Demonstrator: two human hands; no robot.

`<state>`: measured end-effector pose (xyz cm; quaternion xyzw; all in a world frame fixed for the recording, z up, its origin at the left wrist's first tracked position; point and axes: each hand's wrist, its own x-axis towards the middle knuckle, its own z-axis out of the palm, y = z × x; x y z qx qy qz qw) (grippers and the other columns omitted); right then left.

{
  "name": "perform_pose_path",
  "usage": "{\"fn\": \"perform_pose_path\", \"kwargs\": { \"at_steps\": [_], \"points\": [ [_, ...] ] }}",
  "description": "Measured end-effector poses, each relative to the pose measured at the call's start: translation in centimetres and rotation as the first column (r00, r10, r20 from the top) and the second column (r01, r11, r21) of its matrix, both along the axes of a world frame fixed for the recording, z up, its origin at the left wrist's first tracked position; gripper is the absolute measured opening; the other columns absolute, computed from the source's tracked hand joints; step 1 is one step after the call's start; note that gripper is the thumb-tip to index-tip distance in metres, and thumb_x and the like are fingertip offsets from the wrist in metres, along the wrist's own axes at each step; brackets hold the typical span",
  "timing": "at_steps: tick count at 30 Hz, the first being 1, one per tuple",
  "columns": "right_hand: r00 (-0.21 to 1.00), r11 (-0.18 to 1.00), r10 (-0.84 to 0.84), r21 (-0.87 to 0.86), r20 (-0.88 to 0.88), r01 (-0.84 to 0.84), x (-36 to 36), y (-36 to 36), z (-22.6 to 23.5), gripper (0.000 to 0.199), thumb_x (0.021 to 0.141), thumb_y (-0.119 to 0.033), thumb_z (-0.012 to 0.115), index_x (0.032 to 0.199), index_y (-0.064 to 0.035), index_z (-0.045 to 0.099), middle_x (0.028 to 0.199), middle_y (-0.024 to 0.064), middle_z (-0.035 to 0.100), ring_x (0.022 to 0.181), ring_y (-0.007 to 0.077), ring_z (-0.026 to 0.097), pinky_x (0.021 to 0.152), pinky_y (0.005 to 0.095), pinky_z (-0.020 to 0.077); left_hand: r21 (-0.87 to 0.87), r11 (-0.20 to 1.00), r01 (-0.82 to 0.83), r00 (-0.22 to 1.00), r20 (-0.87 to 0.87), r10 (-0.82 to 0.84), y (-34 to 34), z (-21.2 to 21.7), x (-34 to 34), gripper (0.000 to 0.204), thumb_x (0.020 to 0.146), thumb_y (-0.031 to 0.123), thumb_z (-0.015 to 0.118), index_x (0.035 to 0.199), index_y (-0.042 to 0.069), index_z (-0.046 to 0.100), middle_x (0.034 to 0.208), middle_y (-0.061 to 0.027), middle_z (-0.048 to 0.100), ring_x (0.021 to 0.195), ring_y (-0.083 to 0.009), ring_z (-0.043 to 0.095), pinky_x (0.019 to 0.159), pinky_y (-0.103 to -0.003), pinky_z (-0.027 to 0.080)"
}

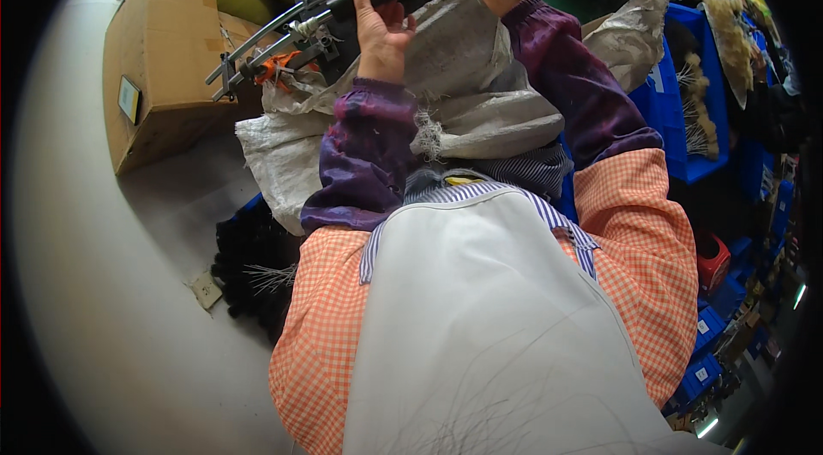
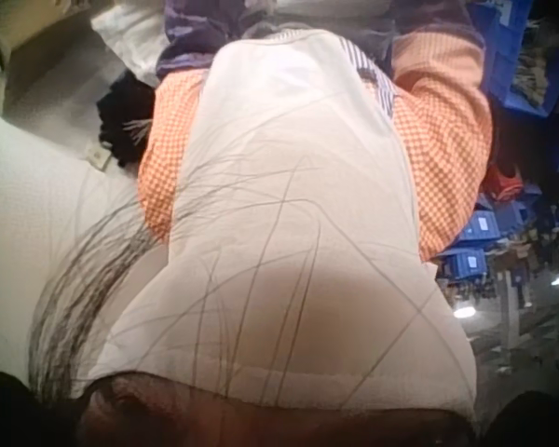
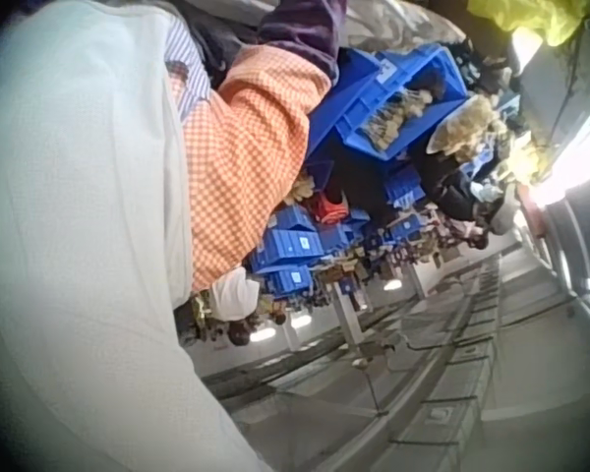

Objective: The recorder is assembling brush-like components using a production machine and sorting materials.

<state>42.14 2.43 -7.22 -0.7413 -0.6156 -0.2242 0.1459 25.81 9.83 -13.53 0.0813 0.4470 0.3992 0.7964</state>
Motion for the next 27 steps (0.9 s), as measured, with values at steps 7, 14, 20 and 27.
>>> {"fn": "perform_pose_path", "kwargs": {
  "at_steps": [7, 14, 20, 27],
  "points": [
    [0.996, 0.995, 0.09, 0.028, 0.018, -0.091, -1.2, 1.1, 0.0, 0.015, 0.075, -0.011, 0.049, 0.087, -0.0138, 0.058, 0.084, 0.0018, 0.057, 0.089, 0.0179, 0.054, 0.102, 0.0487, 0.0214, 0.008, 0.999, -0.051, 0.999, -0.012, 0.051, 0.3, 0.5, -2.1, 0.045, 0.059, 0.043, 0.073, 0.083, 0.009, 0.055, 0.084, -0.0024, 0.051, 0.087, -0.0182, 0.044, 0.076, -0.041, 0.035],
    [0.985, 0.985, 0.171, 0.027, -0.026, -0.171, -1.9, 1.7, 0.6, 0.013, 0.076, -0.011, 0.049, 0.084, -0.0133, 0.058, 0.079, 0.0023, 0.056, 0.087, 0.0191, 0.054, 0.102, 0.0487, 0.0217, 0.027, 0.999, -0.044, 0.999, -0.004, 0.044, 0.5, 0.4, -2.4, 0.047, 0.059, 0.042, 0.073, 0.085, 0.008, 0.053, 0.085, -0.0035, 0.05, 0.085, -0.0186, 0.045, 0.075, -0.041, 0.036],
    [0.985, 0.983, 0.172, -0.057, -0.011, -0.172, -1.7, 1.8, 0.7, 0.011, 0.074, -0.01, 0.05, 0.081, -0.0134, 0.057, 0.079, 0.003, 0.056, 0.086, 0.0204, 0.055, 0.102, 0.049, 0.0217, 0.03, 0.999, -0.041, 0.999, -0.002, 0.041, 0.3, 0.5, -2.3, 0.046, 0.06, 0.042, 0.073, 0.085, 0.008, 0.053, 0.085, -0.004, 0.051, 0.085, -0.0193, 0.045, 0.075, -0.042, 0.036],
    [0.994, 0.995, 0.097, 0.037, -0.059, -0.095, -0.9, 1.0, 0.1, 0.009, 0.073, -0.012, 0.051, 0.079, -0.0142, 0.057, 0.078, 0.002, 0.057, 0.085, 0.0192, 0.056, 0.1, 0.0486, 0.0244, 0.038, 0.998, 0.053, 0.992, -0.119, -0.048, 0.8, 0.1, -3.4, 0.056, 0.059, 0.053, 0.074, 0.091, 0.013, 0.052, 0.089, -0.0041, 0.053, 0.089, -0.0205, 0.045, 0.075, -0.041, 0.036]
  ]
}}
